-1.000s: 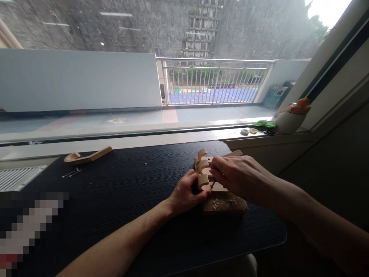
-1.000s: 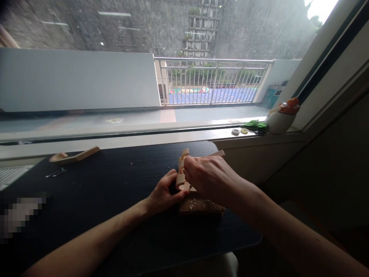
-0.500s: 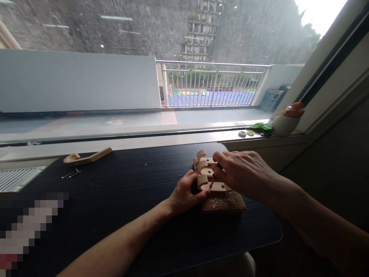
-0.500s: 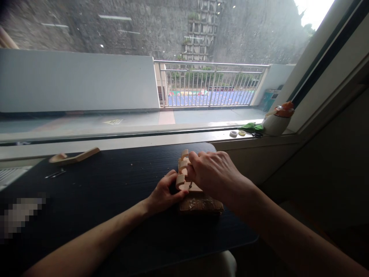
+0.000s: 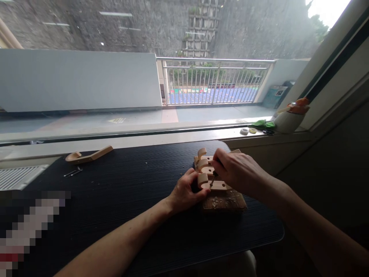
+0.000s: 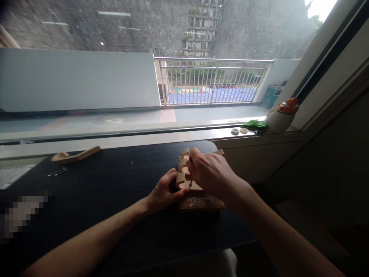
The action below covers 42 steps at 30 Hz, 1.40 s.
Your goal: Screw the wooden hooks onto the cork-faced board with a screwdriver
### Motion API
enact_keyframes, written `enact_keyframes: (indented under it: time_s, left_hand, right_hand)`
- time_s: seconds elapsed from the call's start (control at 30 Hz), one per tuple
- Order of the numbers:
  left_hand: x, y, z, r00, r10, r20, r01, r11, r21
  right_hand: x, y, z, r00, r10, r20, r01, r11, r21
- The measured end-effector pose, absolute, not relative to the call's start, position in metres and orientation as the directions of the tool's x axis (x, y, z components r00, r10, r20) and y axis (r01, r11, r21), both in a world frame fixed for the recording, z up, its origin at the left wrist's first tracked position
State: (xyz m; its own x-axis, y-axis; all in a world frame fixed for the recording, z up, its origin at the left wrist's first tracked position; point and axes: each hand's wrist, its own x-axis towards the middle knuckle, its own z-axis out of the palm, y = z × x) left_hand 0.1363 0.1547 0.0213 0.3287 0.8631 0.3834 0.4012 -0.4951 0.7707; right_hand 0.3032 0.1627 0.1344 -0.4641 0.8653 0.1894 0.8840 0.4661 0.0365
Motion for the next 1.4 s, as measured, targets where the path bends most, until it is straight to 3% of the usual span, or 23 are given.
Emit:
enact_keyframes:
  time_s: [0.17,0.27,0.33,0.4,0.53,0.67,0.77,0.83,0.9,1.0,1.17,1.4]
  left_hand:
    - [0.136,0.154,0.022,0.343,0.858,0.383,0.377,-0.499,0.780]
    - [0.133,0.153,0.024,0.367,0.854,0.370,0.357,-0.496,0.791]
    - [0.131,0.153,0.026,0.395,0.851,0.346,0.372,-0.493,0.787]
    - [0.128,0.151,0.028,0.419,0.854,0.309,0.414,-0.482,0.772]
    - [0.123,0.148,0.035,0.445,0.868,0.222,0.487,-0.442,0.753]
    - [0.109,0.156,0.040,0.498,0.848,0.181,0.490,-0.448,0.747]
    - [0.087,0.178,0.037,0.454,0.877,0.161,0.522,-0.408,0.749]
    - [0.067,0.196,0.032,0.319,0.926,0.203,0.544,-0.354,0.761]
    - [0.048,0.210,0.028,0.078,0.970,0.229,0.576,-0.232,0.784]
    - [0.030,0.213,0.031,-0.107,0.984,0.144,0.481,-0.075,0.873]
    - [0.033,0.190,0.044,0.186,0.969,0.164,0.209,-0.202,0.957]
    - [0.051,0.204,0.038,0.397,0.903,0.168,0.168,-0.251,0.953]
  right_hand:
    - [0.305,0.162,0.140,-0.470,0.834,0.288,0.857,0.509,-0.077]
    - [0.330,0.171,0.147,-0.309,0.850,0.428,0.801,0.475,-0.365]
    - [0.353,0.180,0.145,-0.156,0.863,0.480,0.623,0.463,-0.631]
    - [0.373,0.191,0.135,-0.111,0.892,0.438,0.464,0.436,-0.771]
    - [0.394,0.215,0.100,0.019,0.970,0.242,0.163,0.235,-0.958]
    - [0.392,0.230,0.082,0.080,0.981,0.176,-0.019,0.178,-0.984]
    - [0.379,0.209,0.084,0.087,0.981,0.175,0.041,0.172,-0.984]
    - [0.366,0.176,0.085,0.038,0.984,0.172,0.177,0.163,-0.971]
    - [0.355,0.136,0.086,-0.054,0.982,0.179,0.229,0.187,-0.955]
    - [0.344,0.098,0.096,-0.171,0.969,0.181,0.284,0.224,-0.932]
    - [0.334,0.144,0.141,-0.142,0.922,0.361,0.298,0.387,-0.873]
    - [0.301,0.248,0.134,-0.129,0.901,0.415,0.185,0.433,-0.882]
